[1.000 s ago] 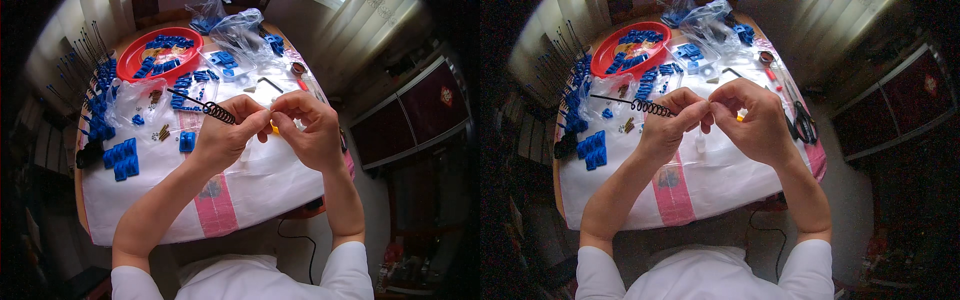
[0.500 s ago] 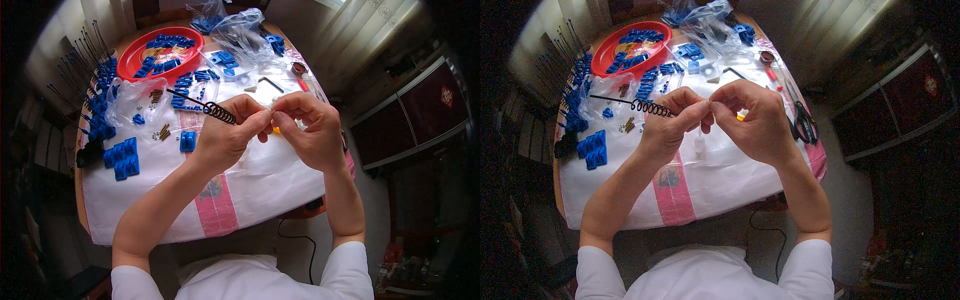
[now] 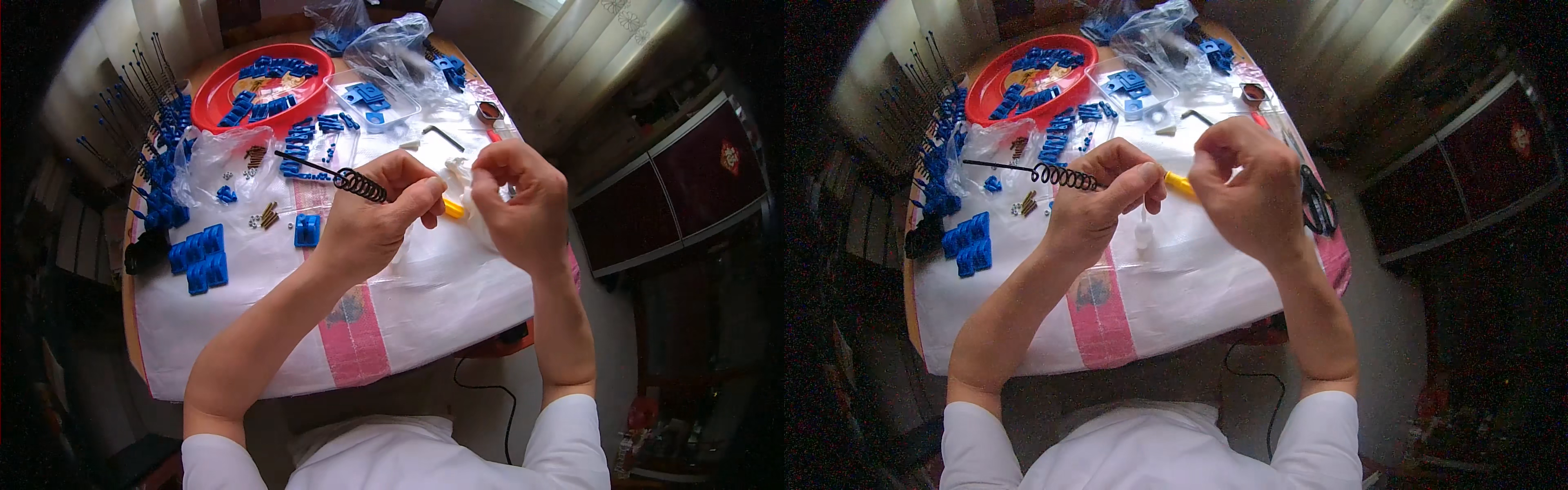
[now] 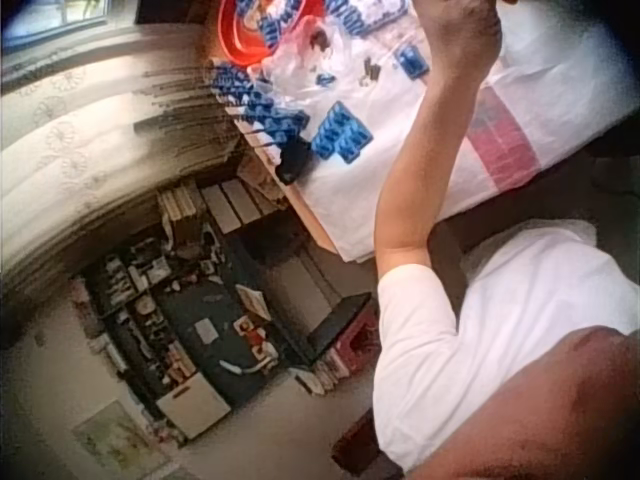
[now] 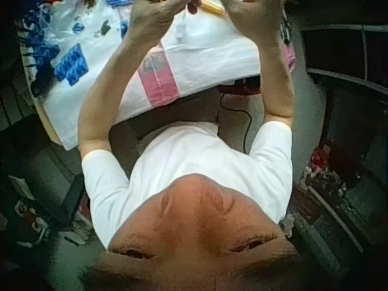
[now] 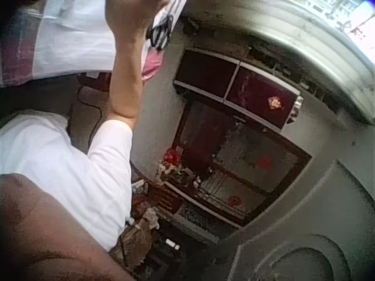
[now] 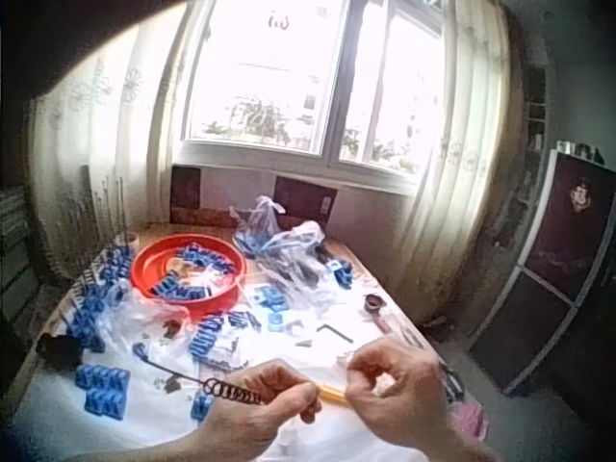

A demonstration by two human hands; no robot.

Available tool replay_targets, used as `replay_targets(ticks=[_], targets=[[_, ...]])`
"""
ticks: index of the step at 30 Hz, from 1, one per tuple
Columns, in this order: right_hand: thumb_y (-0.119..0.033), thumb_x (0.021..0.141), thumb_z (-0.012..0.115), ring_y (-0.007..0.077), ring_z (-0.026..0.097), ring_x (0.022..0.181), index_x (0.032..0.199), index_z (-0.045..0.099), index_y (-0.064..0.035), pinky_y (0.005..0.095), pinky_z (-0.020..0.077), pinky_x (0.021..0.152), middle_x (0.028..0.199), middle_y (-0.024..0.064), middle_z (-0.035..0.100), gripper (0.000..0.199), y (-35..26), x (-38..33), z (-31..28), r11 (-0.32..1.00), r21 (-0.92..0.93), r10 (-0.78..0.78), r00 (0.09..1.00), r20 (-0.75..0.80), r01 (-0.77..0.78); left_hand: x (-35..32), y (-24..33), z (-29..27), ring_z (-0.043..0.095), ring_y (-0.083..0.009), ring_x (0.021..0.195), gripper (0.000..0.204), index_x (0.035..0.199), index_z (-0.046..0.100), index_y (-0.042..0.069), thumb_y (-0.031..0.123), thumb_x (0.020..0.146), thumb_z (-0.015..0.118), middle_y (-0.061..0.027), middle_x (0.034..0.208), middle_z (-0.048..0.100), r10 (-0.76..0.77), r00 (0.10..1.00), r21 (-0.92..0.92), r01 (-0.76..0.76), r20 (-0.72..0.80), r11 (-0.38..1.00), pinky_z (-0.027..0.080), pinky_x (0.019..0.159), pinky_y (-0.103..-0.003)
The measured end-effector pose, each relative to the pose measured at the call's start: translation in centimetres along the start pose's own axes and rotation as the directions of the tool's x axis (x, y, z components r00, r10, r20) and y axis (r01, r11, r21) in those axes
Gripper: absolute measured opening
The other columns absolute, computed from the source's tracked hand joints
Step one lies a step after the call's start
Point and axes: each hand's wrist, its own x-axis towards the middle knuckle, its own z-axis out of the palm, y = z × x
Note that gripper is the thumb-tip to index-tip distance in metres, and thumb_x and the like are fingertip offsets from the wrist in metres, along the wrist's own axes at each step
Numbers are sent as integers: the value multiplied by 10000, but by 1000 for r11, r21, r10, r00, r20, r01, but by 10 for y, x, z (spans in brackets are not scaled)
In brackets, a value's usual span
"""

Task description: The recorder is cleaning and assembling small blue components onto a spring-like wire structure.

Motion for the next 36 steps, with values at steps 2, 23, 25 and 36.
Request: replay_targets(ticks=[2, 23, 25, 36], targets=[[-17, 787, 632, 144, 652, 649, 817, 630, 7, 272, 531, 597, 707, 88, 644, 39, 5, 0, -7, 999, -5, 48, 999, 11, -48, 1, 1, 0, 602, -106, 663, 152, 909, 604, 28, 173, 906, 649, -65, 767, 657, -7, 1000, -24, 6, -16, 1000, 393, 568, -216], [-153, 844, 546, 306, 645, 878, 982, 669, -62, 415, 501, 814, 930, 156, 661, 206, 132, -45, -39, 842, -527, 298, 913, 280, -114, 5, -2, -11, 488, -26, 672, 166, 1004, 676, 43, 175, 907, 650, 5, 816, 643, 18, 1000, 67, -18, -10, 998, 332, 576, -169], [-149, 811, 577, 309, 642, 865, 1002, 662, -64, 416, 502, 804, 943, 146, 657, 226, 121, -47, -37, 849, -498, 355, 889, 290, -176, 3, 2, -12, 486, -23, 682, 167, 1018, 682, 47, 161, 897, 669, 8, 829, 645, 2, 1000, 35, -2, -21, 999, 333, 580, -171], [-155, 823, 605, 337, 630, 868, 961, 637, -35, 421, 505, 796, 941, 138, 636, 185, 109, -75, -39, 785, -608, 371, 875, 310, -118, 7, 16, -21, 579, -72, 740, 196, 993, 690, 46, 223, 911, 683, -28, 845, 663, 25, 999, 103, -28, 24, 994, 466, 672, -201]])
